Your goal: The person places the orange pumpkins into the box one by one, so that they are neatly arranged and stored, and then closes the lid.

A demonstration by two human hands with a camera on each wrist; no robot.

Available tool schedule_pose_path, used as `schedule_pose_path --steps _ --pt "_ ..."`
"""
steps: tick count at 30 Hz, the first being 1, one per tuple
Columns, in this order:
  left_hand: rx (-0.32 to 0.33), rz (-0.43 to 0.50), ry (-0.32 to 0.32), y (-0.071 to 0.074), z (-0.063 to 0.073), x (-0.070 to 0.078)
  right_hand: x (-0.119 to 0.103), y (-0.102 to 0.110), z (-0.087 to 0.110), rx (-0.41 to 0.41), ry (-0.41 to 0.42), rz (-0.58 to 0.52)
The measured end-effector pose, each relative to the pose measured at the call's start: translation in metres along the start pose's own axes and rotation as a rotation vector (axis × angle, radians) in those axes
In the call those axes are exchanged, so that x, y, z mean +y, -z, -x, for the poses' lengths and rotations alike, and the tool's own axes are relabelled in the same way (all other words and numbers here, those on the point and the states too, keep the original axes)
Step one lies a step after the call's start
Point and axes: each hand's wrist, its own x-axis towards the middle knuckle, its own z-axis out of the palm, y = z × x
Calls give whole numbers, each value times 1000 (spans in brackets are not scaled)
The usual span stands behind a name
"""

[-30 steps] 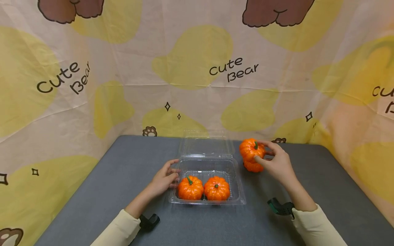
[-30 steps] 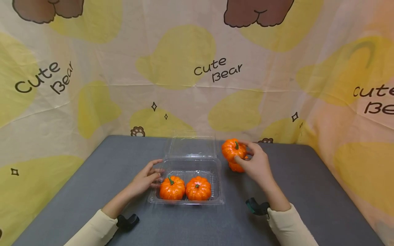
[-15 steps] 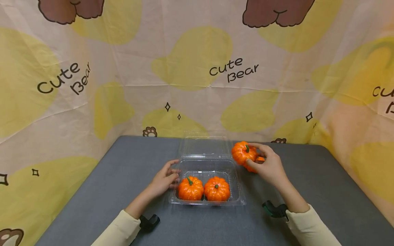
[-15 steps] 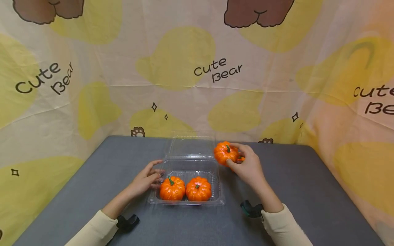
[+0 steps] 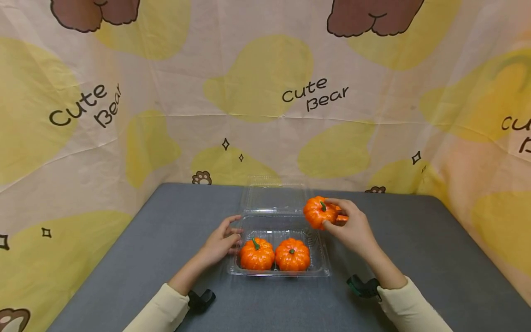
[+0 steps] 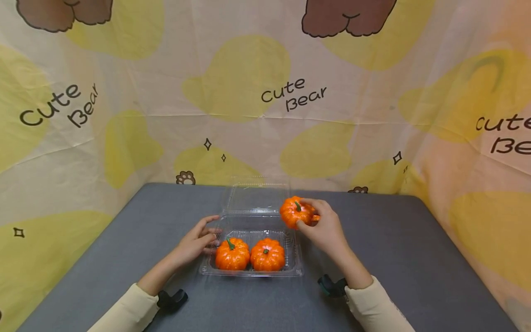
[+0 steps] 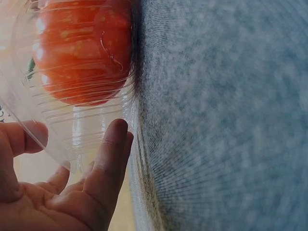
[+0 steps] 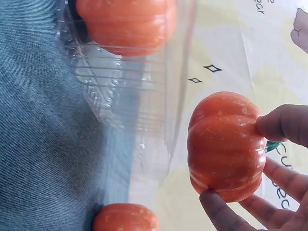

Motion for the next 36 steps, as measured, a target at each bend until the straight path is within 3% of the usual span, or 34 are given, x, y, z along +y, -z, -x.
schedule_pose_path --steps 7,16,36 --pt "-3 -1 -3 0 1 1 4 -10 0 11 52 33" --pt "7 5 12 -1 0 0 0 -17 -2 -5 88 0" --pt "5 -2 12 -1 0 -1 2 -34 -6 -137 118 14"
